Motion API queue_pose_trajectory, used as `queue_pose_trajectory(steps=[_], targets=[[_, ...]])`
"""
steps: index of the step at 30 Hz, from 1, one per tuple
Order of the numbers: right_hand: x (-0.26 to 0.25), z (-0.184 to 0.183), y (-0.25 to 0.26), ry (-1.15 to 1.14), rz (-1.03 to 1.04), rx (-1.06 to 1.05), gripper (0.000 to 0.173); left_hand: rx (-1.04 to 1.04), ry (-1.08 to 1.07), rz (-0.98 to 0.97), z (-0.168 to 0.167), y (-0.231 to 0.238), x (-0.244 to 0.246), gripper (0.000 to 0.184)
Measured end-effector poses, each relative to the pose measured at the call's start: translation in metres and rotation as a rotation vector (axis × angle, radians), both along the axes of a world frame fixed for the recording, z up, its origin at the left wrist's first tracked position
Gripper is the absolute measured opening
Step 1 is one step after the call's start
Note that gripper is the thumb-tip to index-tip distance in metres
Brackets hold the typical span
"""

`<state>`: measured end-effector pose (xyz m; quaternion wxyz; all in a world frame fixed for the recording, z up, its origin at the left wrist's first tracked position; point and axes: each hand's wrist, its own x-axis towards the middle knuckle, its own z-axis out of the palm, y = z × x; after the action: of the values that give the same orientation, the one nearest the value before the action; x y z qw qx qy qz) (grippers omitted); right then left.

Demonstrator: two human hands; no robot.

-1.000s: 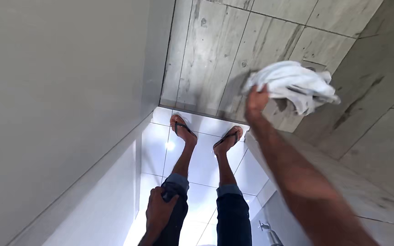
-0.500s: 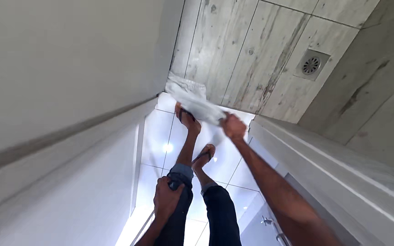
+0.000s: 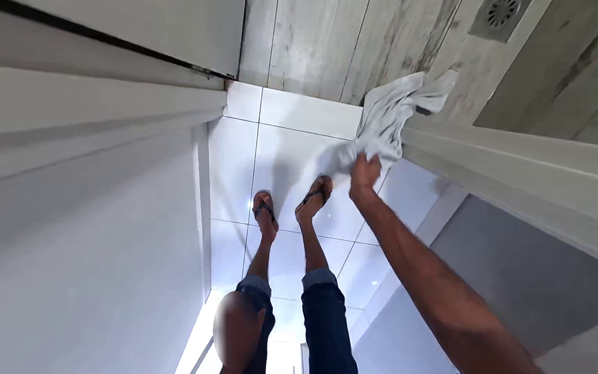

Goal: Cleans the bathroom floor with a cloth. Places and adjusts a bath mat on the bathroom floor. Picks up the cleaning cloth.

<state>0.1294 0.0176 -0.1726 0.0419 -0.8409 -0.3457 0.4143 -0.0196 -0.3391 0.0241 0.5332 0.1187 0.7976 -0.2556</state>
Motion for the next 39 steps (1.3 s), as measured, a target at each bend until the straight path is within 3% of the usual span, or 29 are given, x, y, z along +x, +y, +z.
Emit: queue_pose_trajectory(steps=[1, 3, 4, 8, 10, 13, 16, 18, 19, 21, 24, 26, 28, 30, 32, 34, 36, 39], targets=[[-0.037, -0.006, 0.009, 0.044, 0.037, 0.041, 0.054, -0.033, -0.008, -0.019, -0.009, -0.01, -0.002, 0.071], [-0.101, 0.006, -0.001, 0.182, 0.254, -0.179, 0.058, -0.025, -0.027, -0.035, -0.018, -0.026, -0.011, 0.072], [-0.125, -0.005, -0.033, 0.233, 0.33, -0.235, 0.058, 0.014, -0.036, -0.022, -0.019, -0.032, -0.019, 0.07], [-0.168, -0.131, -0.237, 0.346, 0.578, -0.436, 0.048, 0.13, -0.056, 0.087, -0.023, -0.051, -0.037, 0.062], [-0.176, -0.13, -0.274, 0.529, 0.858, -0.722, 0.049, 0.139, -0.059, 0.07, -0.025, -0.055, -0.038, 0.061], [-0.176, -0.099, -0.272, 0.63, 1.028, -0.721, 0.045, 0.158, -0.059, 0.073, -0.021, -0.06, -0.036, 0.061], [-0.158, -0.075, -0.189, 0.511, 0.763, -0.43, 0.044, 0.187, -0.047, 0.051, -0.023, -0.061, -0.039, 0.06], [-0.115, -0.062, -0.129, 0.297, 0.548, -0.209, 0.044, 0.169, -0.054, 0.027, -0.021, -0.061, -0.038, 0.06], [-0.085, -0.048, -0.11, 0.178, 0.467, -0.17, 0.045, 0.146, -0.063, 0.009, -0.018, -0.06, -0.037, 0.06], [-0.008, -0.005, -0.089, 0.023, 0.308, -0.347, 0.049, 0.135, -0.082, -0.035, -0.021, -0.056, -0.04, 0.06], [0.133, -0.03, -0.177, -0.254, 0.062, -0.248, 0.044, 0.15, -0.074, -0.096, -0.025, -0.064, -0.042, 0.06], [0.166, -0.014, -0.21, -0.224, -0.215, -0.295, 0.042, 0.17, -0.065, -0.114, -0.026, -0.069, -0.043, 0.059], [0.146, 0.006, -0.204, -0.193, -0.418, -0.236, 0.045, 0.166, -0.079, -0.125, -0.024, -0.07, -0.043, 0.059], [0.092, 0.007, -0.161, -0.11, -0.424, -0.056, 0.048, 0.174, -0.087, -0.137, -0.027, -0.07, -0.043, 0.059], [0.031, -0.017, -0.127, -0.031, -0.297, 0.104, 0.052, 0.167, -0.086, -0.16, -0.025, -0.079, -0.039, 0.059], [-0.03, -0.051, -0.12, 0.016, -0.023, 0.135, 0.057, 0.151, -0.094, -0.168, -0.024, -0.087, -0.033, 0.061], [-0.085, -0.081, -0.156, 0.118, 0.26, -0.124, 0.054, 0.142, -0.105, -0.181, -0.023, -0.092, -0.027, 0.063], [-0.143, -0.116, -0.267, 0.347, 0.522, -0.365, 0.046, 0.13, -0.094, -0.192, -0.025, -0.103, -0.017, 0.063]])
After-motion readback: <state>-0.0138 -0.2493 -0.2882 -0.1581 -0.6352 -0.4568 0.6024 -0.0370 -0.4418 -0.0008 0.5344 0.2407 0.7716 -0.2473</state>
